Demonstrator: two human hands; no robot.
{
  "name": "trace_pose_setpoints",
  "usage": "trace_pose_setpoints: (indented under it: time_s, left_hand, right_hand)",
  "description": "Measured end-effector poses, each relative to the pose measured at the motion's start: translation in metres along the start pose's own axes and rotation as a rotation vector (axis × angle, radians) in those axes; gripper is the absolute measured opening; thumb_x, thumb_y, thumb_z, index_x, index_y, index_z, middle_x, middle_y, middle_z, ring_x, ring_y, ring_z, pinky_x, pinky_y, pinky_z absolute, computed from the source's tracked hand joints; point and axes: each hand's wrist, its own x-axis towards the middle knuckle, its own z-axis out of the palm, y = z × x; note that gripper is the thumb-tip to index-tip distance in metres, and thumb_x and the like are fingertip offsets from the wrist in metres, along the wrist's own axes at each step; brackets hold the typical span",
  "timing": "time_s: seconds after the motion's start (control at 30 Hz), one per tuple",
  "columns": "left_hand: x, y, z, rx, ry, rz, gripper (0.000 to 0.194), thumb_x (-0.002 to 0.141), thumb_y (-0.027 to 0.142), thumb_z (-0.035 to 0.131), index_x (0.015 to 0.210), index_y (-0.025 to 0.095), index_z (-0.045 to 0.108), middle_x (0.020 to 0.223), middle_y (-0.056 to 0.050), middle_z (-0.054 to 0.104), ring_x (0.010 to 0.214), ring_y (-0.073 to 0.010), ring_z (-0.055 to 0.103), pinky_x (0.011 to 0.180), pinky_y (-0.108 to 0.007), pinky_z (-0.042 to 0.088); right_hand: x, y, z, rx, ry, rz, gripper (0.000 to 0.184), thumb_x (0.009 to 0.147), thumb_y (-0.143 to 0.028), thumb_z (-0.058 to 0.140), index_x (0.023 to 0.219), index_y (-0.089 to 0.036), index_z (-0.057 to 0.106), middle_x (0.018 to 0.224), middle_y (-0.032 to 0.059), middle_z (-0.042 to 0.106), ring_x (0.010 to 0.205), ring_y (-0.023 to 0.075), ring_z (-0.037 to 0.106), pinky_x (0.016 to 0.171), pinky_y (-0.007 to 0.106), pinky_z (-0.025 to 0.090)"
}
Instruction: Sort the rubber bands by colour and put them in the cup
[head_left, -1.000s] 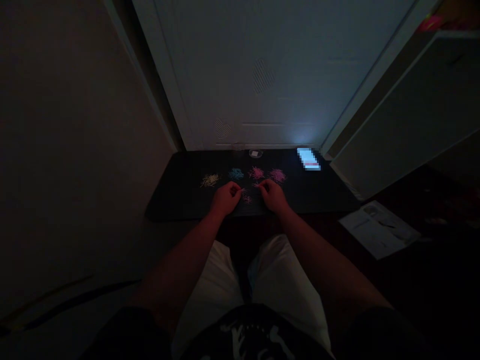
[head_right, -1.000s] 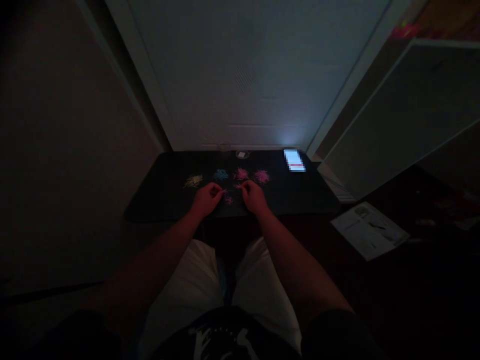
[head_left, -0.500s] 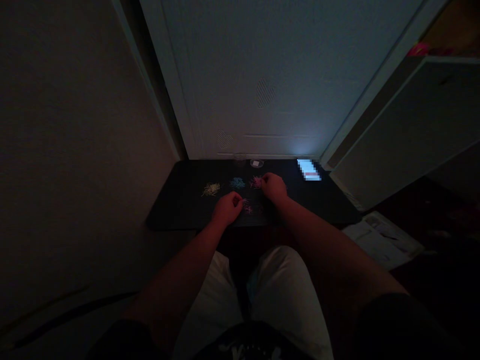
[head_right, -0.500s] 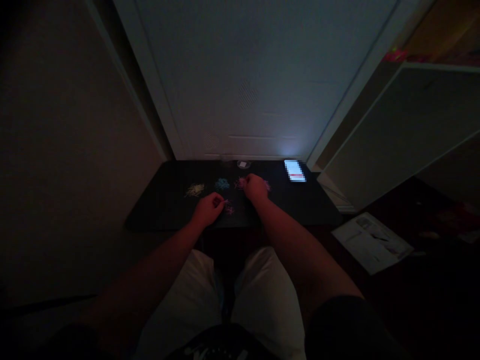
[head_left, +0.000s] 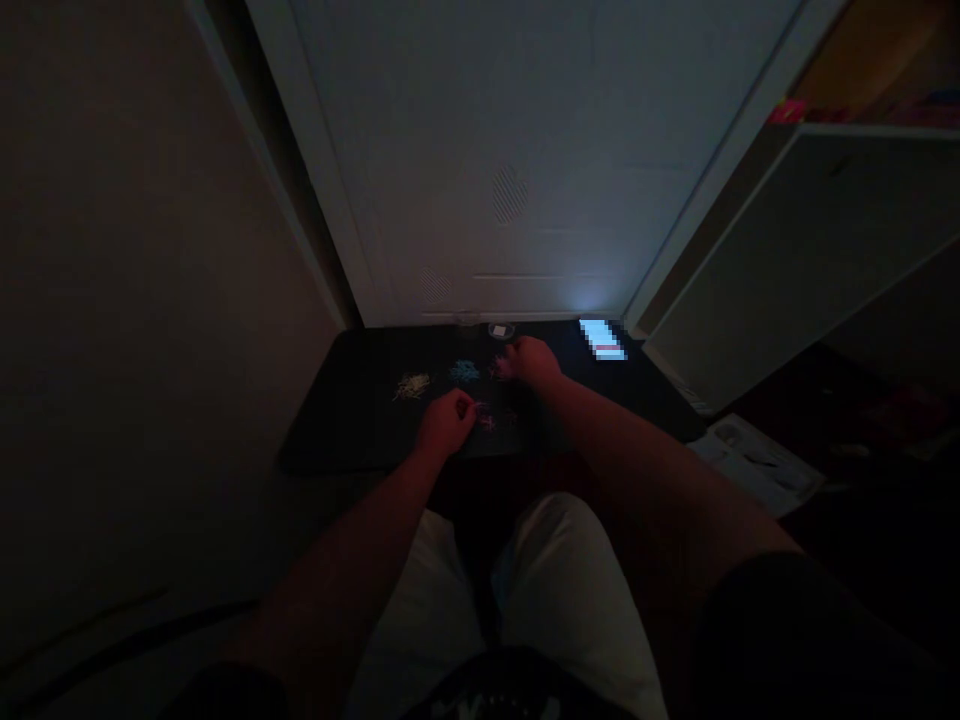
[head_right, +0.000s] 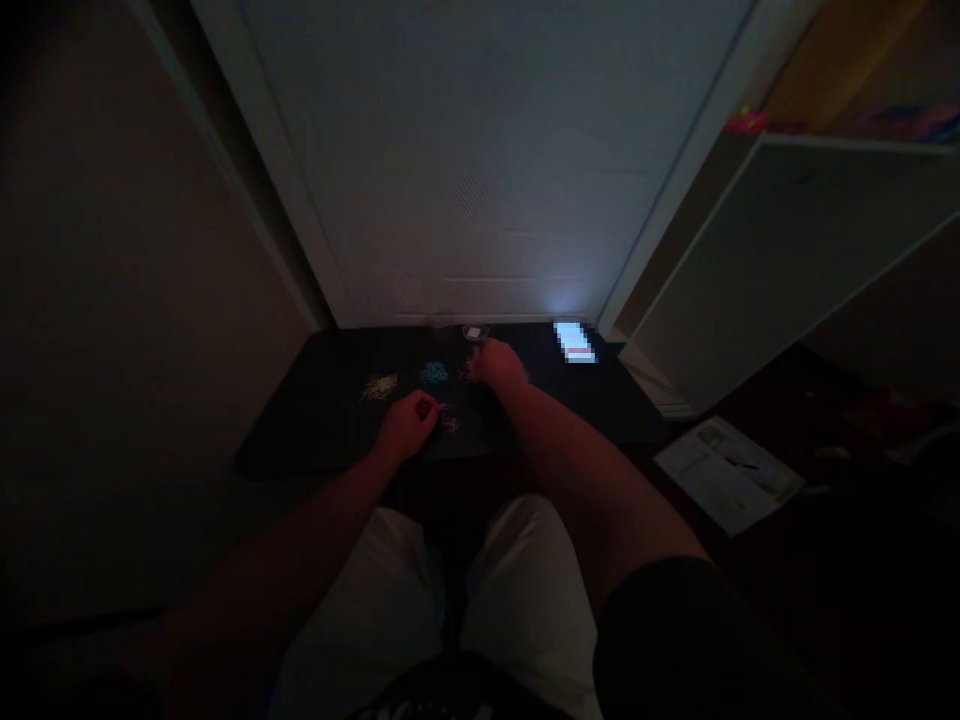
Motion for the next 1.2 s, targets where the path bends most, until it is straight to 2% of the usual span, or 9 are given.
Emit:
trace_pose_setpoints:
  time_s: [0.17,0.23,0.33,0.4,0.47,0.7,0.83,0.93,1.2]
  left_hand:
    - [0.0,-0.002,0.002,0.021,0.024,0.042,0.014,0.082,0.029,0.051,0.086,0.019,0.059,0.082,-0.004,0.066,0.073,-0.0145,0.059,0.068,-0.027,0.045]
    - [0.0,-0.003,0.002,0.03,0.035,0.058,0.013,0.082,0.028,0.05,0.086,0.019,0.058,0.082,-0.004,0.065,0.074,-0.0145,0.059,0.069,-0.027,0.045]
    - [0.0,-0.002,0.002,0.05,0.041,0.062,0.012,0.082,0.027,0.05,0.086,0.019,0.058,0.081,-0.004,0.064,0.074,-0.0146,0.058,0.069,-0.027,0.044]
    - [0.0,-0.001,0.001,0.056,0.029,0.053,0.011,0.081,0.025,0.051,0.085,0.018,0.058,0.082,-0.004,0.063,0.075,-0.0146,0.058,0.07,-0.027,0.044]
    - [0.0,0.001,0.001,0.066,0.021,0.05,0.01,0.079,0.024,0.052,0.085,0.018,0.059,0.084,-0.004,0.063,0.076,-0.0147,0.057,0.07,-0.027,0.044]
    - [0.0,0.004,-0.001,0.062,-0.019,0.061,0.015,0.077,0.019,0.051,0.087,0.019,0.062,0.089,-0.004,0.066,0.082,-0.0164,0.059,0.077,-0.029,0.045]
    - [0.001,0.004,-0.001,0.077,-0.031,0.072,0.021,0.077,0.015,0.05,0.091,0.02,0.064,0.091,-0.004,0.067,0.087,-0.0179,0.059,0.082,-0.031,0.046]
    - [0.001,0.003,0.0,0.058,-0.008,0.104,0.028,0.076,0.011,0.049,0.099,0.02,0.064,0.103,-0.005,0.066,0.097,-0.0184,0.058,0.091,-0.032,0.043]
    - [-0.003,0.009,-0.004,0.106,-0.065,0.14,0.031,0.08,0.021,0.048,0.107,0.021,0.063,0.11,-0.004,0.065,0.1,-0.021,0.055,0.093,-0.035,0.042]
  right_hand:
    - [-0.001,0.006,-0.016,0.107,0.091,-0.007,0.032,0.09,-0.026,0.035,0.098,-0.014,0.064,0.097,0.0131,0.067,0.086,0.0198,0.062,0.074,0.028,0.043]
    - [-0.007,0.009,-0.018,0.099,-0.015,-0.083,0.025,0.086,-0.023,0.043,0.094,-0.015,0.066,0.093,0.0099,0.068,0.082,0.0181,0.062,0.072,0.027,0.043]
    - [-0.023,0.016,-0.017,-0.004,-0.316,-0.225,0.017,0.073,-0.025,0.064,0.086,-0.016,0.068,0.082,0.0059,0.068,0.074,0.0173,0.061,0.067,0.026,0.043]
    - [-0.036,0.022,-0.013,-0.061,-0.471,-0.292,0.028,0.061,-0.029,0.075,0.086,-0.017,0.069,0.078,0.0043,0.068,0.07,0.0178,0.061,0.064,0.026,0.043]
    - [-0.049,0.027,-0.009,-0.067,-0.507,-0.328,0.038,0.054,-0.033,0.078,0.089,-0.018,0.069,0.08,0.0041,0.069,0.07,0.0185,0.061,0.063,0.026,0.043]
    - [-0.073,0.03,0.005,-0.008,-0.341,-0.369,0.012,0.07,-0.023,0.065,0.08,-0.022,0.071,0.078,0.0014,0.068,0.07,0.016,0.06,0.065,0.026,0.042]
    - [-0.078,0.024,0.008,-0.06,-0.245,-0.35,0.01,0.073,-0.021,0.061,0.074,-0.021,0.071,0.08,0.004,0.067,0.072,0.0164,0.06,0.068,0.025,0.042]
    - [-0.078,0.02,0.009,-0.117,-0.226,-0.359,0.011,0.075,-0.021,0.058,0.075,-0.019,0.069,0.081,0.0064,0.067,0.072,0.0169,0.059,0.067,0.026,0.042]
    - [-0.036,0.019,0.003,-0.12,-0.098,-0.253,0.02,0.081,-0.026,0.052,0.084,-0.018,0.07,0.085,0.0084,0.068,0.076,0.0186,0.061,0.07,0.028,0.043]
